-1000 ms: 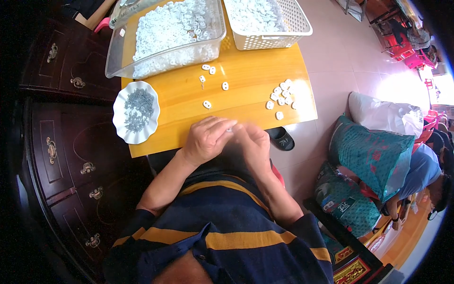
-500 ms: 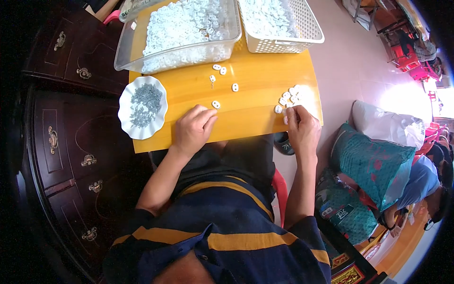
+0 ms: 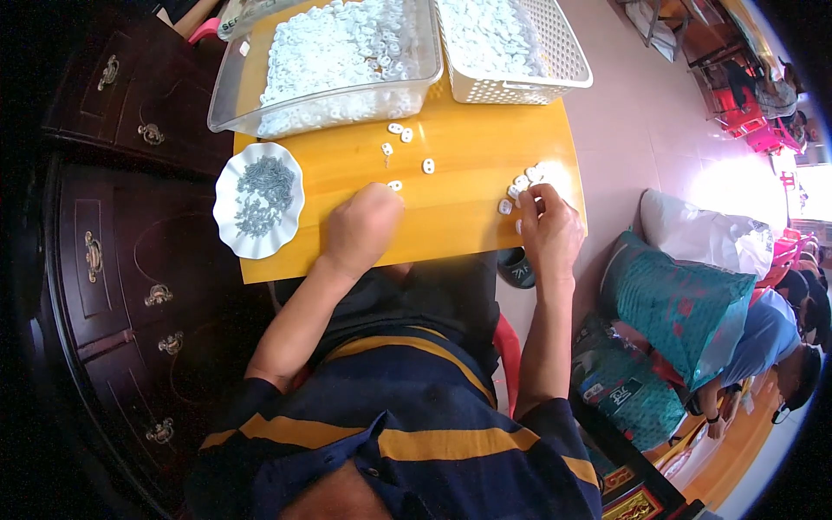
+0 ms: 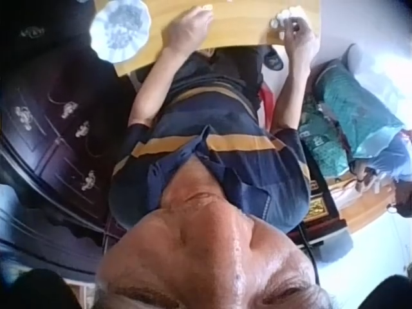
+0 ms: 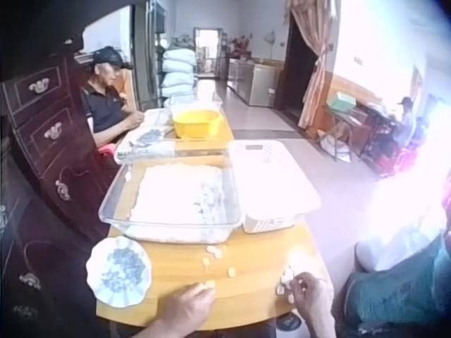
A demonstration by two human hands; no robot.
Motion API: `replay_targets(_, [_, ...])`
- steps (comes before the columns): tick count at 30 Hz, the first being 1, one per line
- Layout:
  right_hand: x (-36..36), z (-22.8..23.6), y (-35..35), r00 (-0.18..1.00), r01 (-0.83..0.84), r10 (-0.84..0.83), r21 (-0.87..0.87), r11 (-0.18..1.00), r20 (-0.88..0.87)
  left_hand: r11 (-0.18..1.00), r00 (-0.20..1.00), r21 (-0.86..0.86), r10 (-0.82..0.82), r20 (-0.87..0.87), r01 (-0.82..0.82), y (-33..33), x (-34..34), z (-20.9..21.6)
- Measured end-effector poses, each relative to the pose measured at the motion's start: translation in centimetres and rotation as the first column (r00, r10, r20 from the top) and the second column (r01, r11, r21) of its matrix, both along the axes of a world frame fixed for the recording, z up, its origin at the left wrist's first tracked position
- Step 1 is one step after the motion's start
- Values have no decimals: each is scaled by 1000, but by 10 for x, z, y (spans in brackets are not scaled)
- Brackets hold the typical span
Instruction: Manually sorting and packaging small white circular parts into containers.
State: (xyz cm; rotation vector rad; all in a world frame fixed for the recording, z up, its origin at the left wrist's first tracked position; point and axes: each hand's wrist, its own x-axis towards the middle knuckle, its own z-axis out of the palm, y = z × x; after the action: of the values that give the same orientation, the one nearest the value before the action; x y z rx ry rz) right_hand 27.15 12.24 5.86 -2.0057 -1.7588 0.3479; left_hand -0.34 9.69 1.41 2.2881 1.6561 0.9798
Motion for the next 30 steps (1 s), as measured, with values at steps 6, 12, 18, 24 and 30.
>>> replay_targets(6, [-49, 0, 17, 985, -170, 174, 160, 972, -8, 994, 995, -94, -63, -72, 56, -4, -6, -7])
replay_targets(12, [-96, -10, 44, 940, -334, 339, 91, 938, -44, 988, 956, -143, -20, 293, 64, -22, -18, 3])
replay_targets(18, [-132, -12, 58, 914, -398, 404, 117, 910, -34, 976, 866, -220, 103, 489, 8, -35, -27, -4])
replay_targets(24, [-149, -26, 78, 837, -547, 545, 103, 831, 46, 992, 863, -121, 28, 505, 39, -34, -27, -8])
replay_targets(30, [-155, -23, 81, 795, -606, 602, 63, 793, 68, 990, 855, -135, 27, 517, 50, -35, -29, -2])
